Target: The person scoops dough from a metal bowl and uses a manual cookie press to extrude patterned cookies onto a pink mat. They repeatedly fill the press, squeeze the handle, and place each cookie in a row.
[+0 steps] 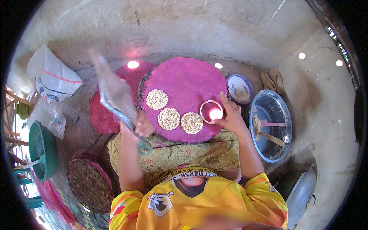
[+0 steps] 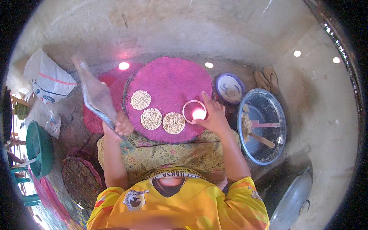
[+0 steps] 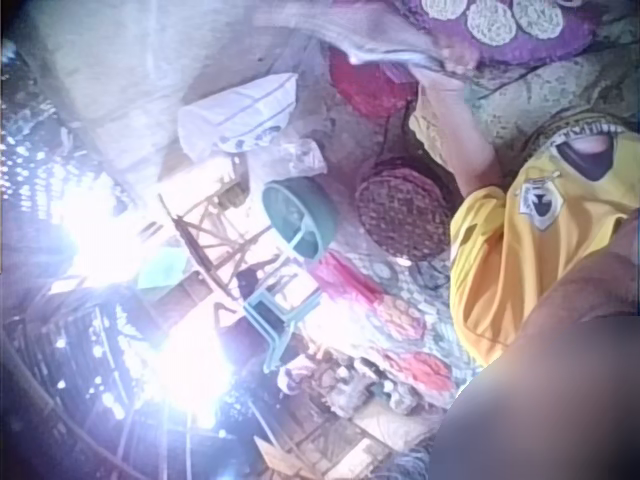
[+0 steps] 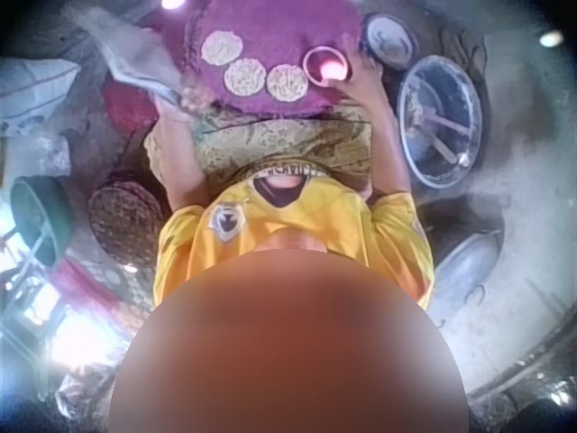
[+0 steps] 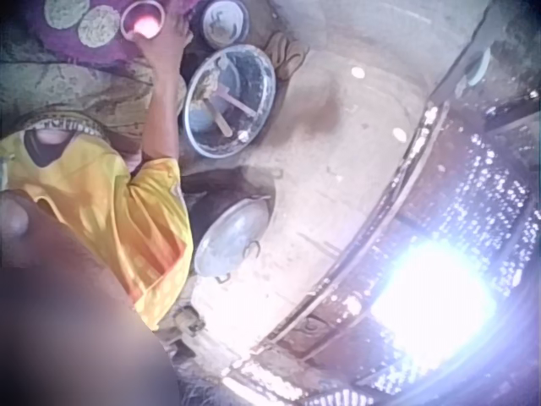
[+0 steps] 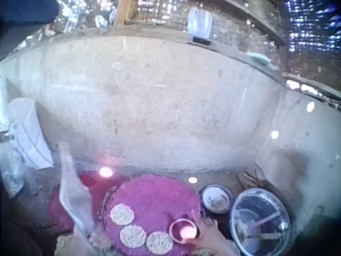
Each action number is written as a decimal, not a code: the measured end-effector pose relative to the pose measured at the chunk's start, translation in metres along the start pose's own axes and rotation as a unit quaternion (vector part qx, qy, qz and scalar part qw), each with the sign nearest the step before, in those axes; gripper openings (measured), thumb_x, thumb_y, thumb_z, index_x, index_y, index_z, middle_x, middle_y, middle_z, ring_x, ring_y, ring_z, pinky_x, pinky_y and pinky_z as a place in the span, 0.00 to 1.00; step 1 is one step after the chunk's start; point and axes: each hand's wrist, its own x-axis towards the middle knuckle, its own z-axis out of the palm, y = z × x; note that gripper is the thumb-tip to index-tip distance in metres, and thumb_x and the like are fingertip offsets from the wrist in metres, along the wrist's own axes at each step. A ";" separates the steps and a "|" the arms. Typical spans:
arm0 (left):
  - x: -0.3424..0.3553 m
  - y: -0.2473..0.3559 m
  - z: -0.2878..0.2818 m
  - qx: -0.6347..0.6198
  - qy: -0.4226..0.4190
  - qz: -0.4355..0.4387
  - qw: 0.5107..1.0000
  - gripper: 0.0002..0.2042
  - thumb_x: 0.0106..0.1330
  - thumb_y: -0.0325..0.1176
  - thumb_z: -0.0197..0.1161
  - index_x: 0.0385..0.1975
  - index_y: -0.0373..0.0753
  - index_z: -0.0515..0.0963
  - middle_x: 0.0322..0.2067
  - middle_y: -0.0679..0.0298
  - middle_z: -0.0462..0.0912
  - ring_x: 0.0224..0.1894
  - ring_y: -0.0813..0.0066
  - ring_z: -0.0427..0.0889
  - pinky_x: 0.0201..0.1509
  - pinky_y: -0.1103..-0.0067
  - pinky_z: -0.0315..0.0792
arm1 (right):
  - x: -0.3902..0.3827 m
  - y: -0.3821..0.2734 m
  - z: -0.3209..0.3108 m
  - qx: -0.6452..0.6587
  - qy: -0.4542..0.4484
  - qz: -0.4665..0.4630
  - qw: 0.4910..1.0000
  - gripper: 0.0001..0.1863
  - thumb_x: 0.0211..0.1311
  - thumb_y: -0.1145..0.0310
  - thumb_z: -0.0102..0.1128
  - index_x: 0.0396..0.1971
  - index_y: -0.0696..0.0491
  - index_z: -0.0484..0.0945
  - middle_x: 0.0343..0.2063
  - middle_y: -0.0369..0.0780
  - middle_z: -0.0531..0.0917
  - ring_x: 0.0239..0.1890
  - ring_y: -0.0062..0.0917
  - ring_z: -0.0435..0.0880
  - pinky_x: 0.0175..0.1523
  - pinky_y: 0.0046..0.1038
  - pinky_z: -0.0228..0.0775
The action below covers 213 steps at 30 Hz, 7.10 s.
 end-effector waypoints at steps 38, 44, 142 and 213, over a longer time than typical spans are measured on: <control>0.002 -0.051 0.031 0.297 0.549 -0.023 0.781 0.36 0.63 0.52 0.49 0.65 0.39 0.45 0.58 0.60 0.63 0.57 0.63 0.62 0.61 0.64 0.53 | -0.150 0.091 -0.070 0.413 0.519 0.026 0.748 0.25 0.47 0.52 0.60 0.35 0.58 0.71 0.31 0.36 0.71 0.32 0.20 0.67 0.35 0.22 0.61; 0.047 0.021 -0.027 0.446 0.444 -0.184 0.755 0.41 0.62 0.65 0.31 0.64 0.35 0.46 0.64 0.57 0.50 0.67 0.60 0.46 0.67 0.66 0.41 | -0.151 0.097 -0.067 0.442 0.523 0.044 0.727 0.21 0.47 0.59 0.59 0.35 0.60 0.70 0.29 0.37 0.71 0.31 0.20 0.67 0.37 0.22 0.59; 0.166 -0.218 0.124 0.370 -0.039 -0.070 0.926 0.13 0.45 0.22 0.63 0.31 0.37 0.71 0.30 0.64 0.69 0.37 0.75 0.70 0.41 0.77 0.68 | -0.157 0.220 0.006 -0.187 -0.036 0.303 0.934 0.09 0.47 0.67 0.53 0.21 0.51 0.82 0.25 0.44 0.82 0.29 0.36 0.82 0.34 0.36 0.73; 0.113 0.013 0.122 0.426 0.198 0.019 0.882 0.16 0.61 0.32 0.56 0.46 0.32 0.68 0.39 0.62 0.75 0.41 0.78 0.74 0.45 0.77 0.71 | -0.025 -0.079 -0.097 0.451 0.030 -0.019 0.892 0.11 0.59 0.69 0.56 0.39 0.58 0.78 0.15 0.32 0.74 0.17 0.11 0.69 0.23 0.16 0.62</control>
